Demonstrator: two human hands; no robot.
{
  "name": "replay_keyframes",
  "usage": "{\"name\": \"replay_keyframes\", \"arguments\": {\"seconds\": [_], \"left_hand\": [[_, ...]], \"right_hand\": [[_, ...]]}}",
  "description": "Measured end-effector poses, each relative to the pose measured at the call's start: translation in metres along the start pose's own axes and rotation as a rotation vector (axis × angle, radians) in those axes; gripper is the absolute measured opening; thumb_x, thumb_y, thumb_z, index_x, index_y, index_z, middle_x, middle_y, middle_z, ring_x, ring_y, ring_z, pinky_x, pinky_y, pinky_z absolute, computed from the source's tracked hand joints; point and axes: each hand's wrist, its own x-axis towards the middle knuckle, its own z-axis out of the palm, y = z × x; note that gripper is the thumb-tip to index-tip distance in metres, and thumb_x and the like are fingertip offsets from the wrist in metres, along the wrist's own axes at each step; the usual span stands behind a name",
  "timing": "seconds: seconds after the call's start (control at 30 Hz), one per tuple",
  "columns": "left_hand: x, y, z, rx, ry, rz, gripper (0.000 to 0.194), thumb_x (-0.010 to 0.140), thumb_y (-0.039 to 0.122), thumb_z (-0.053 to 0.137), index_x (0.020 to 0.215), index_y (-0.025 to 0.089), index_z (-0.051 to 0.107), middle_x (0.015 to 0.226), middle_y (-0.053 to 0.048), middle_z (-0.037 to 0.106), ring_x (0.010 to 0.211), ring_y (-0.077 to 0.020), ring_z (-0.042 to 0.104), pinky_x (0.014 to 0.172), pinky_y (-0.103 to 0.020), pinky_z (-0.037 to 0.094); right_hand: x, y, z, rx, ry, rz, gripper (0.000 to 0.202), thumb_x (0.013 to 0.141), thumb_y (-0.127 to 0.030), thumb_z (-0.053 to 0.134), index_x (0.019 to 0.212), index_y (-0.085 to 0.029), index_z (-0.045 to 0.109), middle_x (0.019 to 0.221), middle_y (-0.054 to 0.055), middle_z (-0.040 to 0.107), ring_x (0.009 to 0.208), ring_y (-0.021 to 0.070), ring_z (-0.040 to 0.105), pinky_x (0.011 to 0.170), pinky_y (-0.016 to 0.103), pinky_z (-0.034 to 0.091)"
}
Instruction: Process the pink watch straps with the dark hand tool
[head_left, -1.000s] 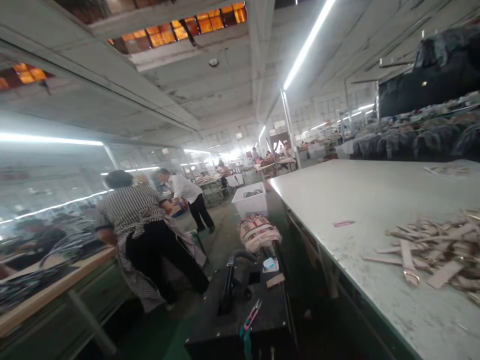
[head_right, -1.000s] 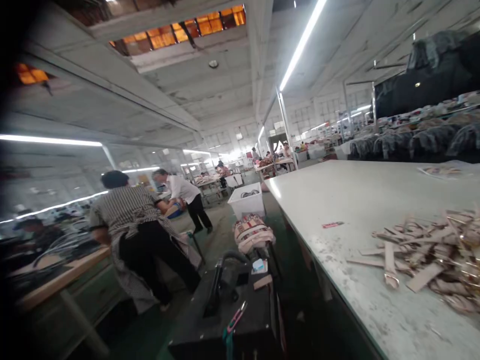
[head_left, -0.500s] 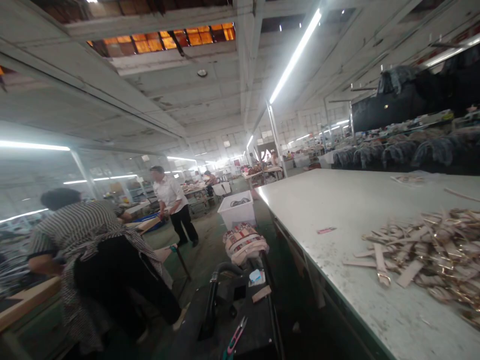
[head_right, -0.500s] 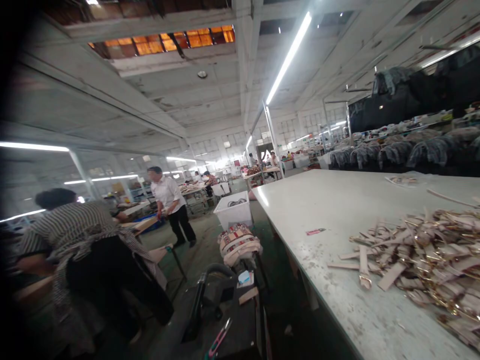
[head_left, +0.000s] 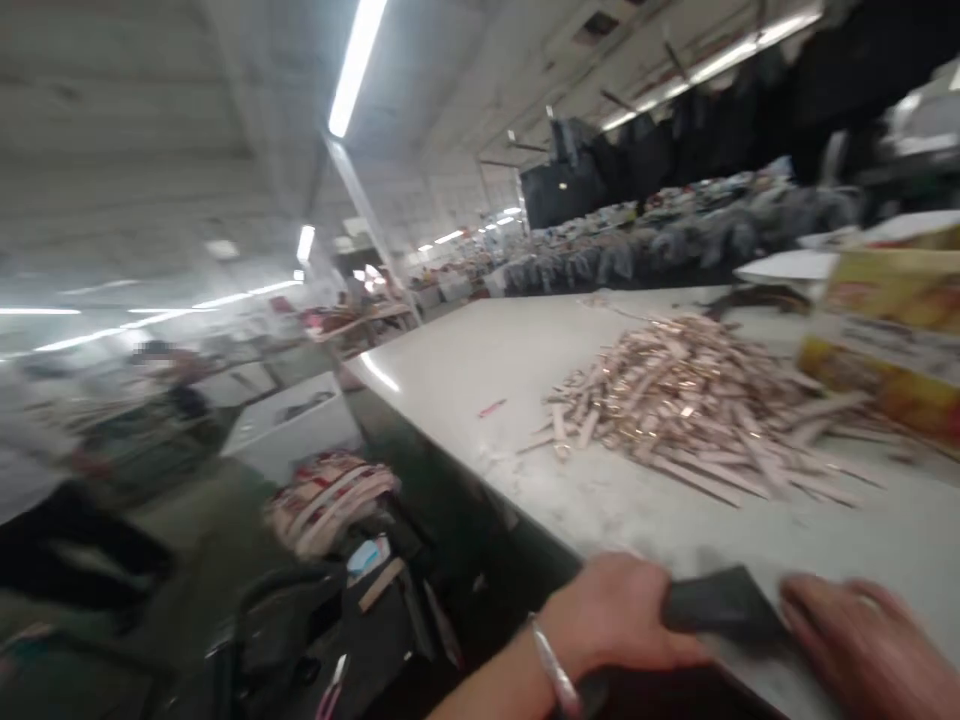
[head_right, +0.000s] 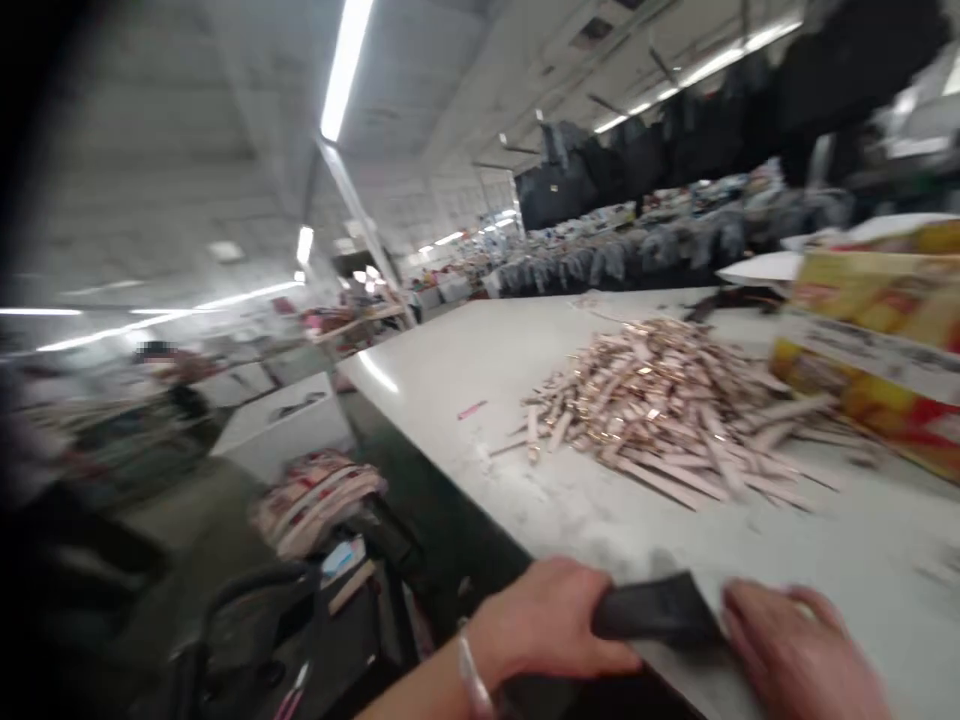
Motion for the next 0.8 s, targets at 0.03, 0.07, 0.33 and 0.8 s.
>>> {"name": "replay_keyframes", "arguments": {"seconds": [0.03,0.07,0.33,0.8], "left_hand": [[0.002,-0.002,-0.002,0.078,0.033,0.01,0.054,0.075,0.068,0.052,0.098,0.022,0.069,0.095,-0.012,0.07,0.092,-0.0337,0.065,0.077,-0.041,0.05],[0.004,-0.004,-0.004,0.13,0.055,0.02,0.052,0.077,0.066,0.051,0.1,0.021,0.067,0.098,-0.011,0.07,0.094,-0.0327,0.064,0.078,-0.04,0.049],[0.006,-0.01,-0.01,0.198,0.061,0.017,0.041,0.079,0.058,0.053,0.095,0.021,0.064,0.094,-0.007,0.069,0.087,-0.0256,0.064,0.072,-0.03,0.047],[0.015,-0.001,-0.017,0.188,-0.028,0.058,0.04,0.077,0.056,0.056,0.093,0.021,0.065,0.091,-0.006,0.07,0.083,-0.0244,0.065,0.066,-0.028,0.045]], "right_hand": [[-0.006,-0.003,-0.007,-0.113,-0.042,-0.02,0.027,0.093,-0.036,0.046,0.074,-0.023,0.06,0.066,0.001,0.063,0.06,0.0178,0.057,0.074,0.038,0.04],[-0.008,-0.007,-0.011,-0.219,-0.098,-0.024,0.03,0.094,-0.029,0.042,0.069,-0.022,0.057,0.062,0.001,0.061,0.059,0.0181,0.056,0.076,0.038,0.037],[0.003,-0.022,-0.011,-0.35,-0.075,-0.079,0.026,0.095,-0.016,0.036,0.076,-0.02,0.054,0.067,0.001,0.059,0.064,0.0177,0.051,0.075,0.033,0.029],[0.002,-0.016,0.0,-0.339,0.01,-0.013,0.026,0.097,-0.021,0.034,0.081,-0.02,0.055,0.062,0.0,0.061,0.058,0.0166,0.055,0.084,0.037,0.033]]}}
